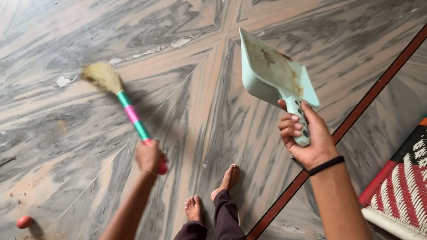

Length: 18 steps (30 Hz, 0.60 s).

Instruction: Sweeping the stairs with a broom and dustpan.

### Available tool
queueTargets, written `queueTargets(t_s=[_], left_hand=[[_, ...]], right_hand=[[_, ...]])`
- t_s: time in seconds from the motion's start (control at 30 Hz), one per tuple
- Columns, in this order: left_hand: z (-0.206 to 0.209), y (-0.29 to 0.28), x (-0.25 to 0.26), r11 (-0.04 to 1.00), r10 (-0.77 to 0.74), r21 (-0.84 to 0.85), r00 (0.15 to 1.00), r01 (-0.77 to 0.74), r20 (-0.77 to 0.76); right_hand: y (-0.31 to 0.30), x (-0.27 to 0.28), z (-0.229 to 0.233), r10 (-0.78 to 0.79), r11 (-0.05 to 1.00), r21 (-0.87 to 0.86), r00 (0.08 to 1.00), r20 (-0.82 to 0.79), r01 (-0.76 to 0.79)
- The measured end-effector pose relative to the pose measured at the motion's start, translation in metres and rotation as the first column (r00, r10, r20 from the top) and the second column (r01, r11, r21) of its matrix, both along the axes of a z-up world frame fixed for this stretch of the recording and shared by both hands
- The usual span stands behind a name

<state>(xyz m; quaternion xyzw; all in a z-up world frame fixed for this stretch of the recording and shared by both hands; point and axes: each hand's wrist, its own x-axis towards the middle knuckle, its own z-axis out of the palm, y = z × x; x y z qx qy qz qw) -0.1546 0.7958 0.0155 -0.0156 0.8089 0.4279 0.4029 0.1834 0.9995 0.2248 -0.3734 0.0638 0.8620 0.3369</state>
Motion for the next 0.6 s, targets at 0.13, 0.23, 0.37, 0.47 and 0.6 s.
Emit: queueTargets(t_s=[0.13, 0.23, 0.37, 0.47, 0.6], left_hand=[[0.053, 0.012, 0.092, 0.973, -0.232, -0.026, 0.972, 0.231, -0.035], [0.036, 0.003, 0.166, 0.85, -0.51, -0.114, 0.857, 0.515, 0.073], [0.042, 0.038, 0.246, 0.618, -0.776, 0.191, 0.631, 0.763, -0.013], [0.068, 0.087, 0.282, 0.583, -0.788, 0.229, 0.474, 0.78, 0.392], [0.011, 0.12, 0.298, 0.444, -0.86, 0.263, 0.326, 0.857, 0.392]], right_hand=[[0.011, 0.0, -0.015, -0.028, 0.999, 0.037, 0.999, 0.024, 0.027], [0.018, -0.003, -0.016, 0.007, 1.0, 0.0, 0.997, 0.071, -0.007], [0.031, -0.007, -0.019, 0.073, 0.997, 0.019, 0.99, 0.118, -0.076], [0.036, -0.01, -0.019, 0.138, 0.985, 0.071, 0.961, 0.238, -0.159], [0.043, -0.01, -0.017, 0.266, 0.907, 0.176, 0.846, 0.463, -0.382]])
